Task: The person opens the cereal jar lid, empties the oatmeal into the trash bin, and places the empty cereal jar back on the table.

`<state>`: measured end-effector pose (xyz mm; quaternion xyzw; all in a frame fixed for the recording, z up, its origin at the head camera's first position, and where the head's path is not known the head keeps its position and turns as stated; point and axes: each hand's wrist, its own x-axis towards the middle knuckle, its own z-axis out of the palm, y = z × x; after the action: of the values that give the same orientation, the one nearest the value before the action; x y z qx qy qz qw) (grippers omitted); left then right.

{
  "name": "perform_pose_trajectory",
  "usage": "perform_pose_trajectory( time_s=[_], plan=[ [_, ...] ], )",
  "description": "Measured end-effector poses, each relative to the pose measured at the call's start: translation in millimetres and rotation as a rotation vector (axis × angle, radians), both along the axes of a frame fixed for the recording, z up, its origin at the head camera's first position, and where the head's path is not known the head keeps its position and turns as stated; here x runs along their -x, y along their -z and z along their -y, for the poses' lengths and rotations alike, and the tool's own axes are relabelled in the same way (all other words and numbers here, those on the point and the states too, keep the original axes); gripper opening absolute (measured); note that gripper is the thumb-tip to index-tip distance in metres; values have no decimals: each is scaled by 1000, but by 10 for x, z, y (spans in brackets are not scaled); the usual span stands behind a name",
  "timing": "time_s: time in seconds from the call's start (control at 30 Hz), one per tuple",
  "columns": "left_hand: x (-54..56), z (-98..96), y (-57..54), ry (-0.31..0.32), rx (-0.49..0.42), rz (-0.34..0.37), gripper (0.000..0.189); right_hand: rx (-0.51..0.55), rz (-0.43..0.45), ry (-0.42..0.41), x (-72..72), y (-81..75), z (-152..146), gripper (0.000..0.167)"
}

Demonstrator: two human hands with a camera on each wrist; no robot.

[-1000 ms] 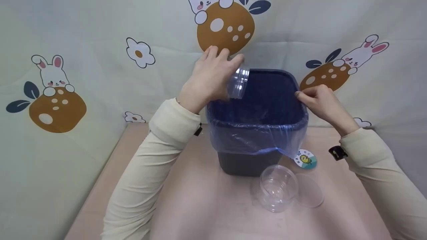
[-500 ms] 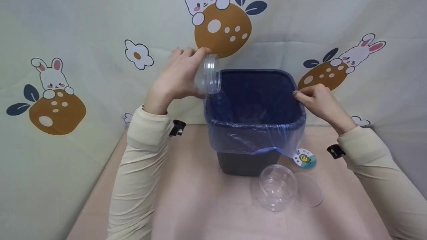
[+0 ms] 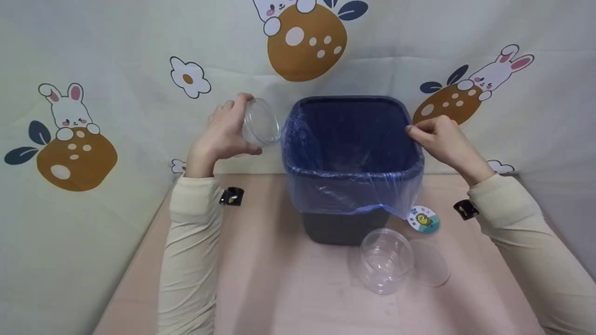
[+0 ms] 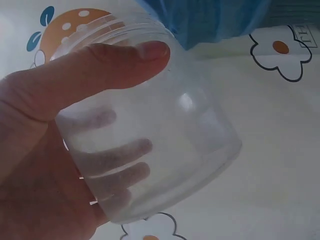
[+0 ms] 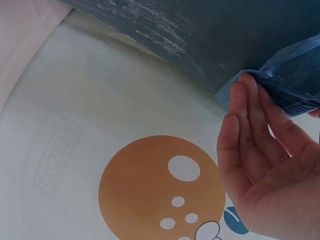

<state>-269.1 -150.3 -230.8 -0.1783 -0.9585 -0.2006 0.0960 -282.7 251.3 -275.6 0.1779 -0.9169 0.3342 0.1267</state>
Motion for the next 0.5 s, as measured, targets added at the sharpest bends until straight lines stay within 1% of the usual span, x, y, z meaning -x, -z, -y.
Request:
perform_pose_trajectory(
  time_s=[0.13,0.27,0.37,0.5],
  plan=[
    [67,116,249,-37,-98,59,96,-2,2,5,-10,-13,-12,43],
    [170,194,575,-72,-193,119,99,10,13,22,-15,-16,-11,43],
    [230,244,859,-61,-274,156,100,18,20,30,-18,-10,6,41],
    [259,290,1232,-20,-415,218,99,26,25,38,-20,-4,27,40]
  ],
)
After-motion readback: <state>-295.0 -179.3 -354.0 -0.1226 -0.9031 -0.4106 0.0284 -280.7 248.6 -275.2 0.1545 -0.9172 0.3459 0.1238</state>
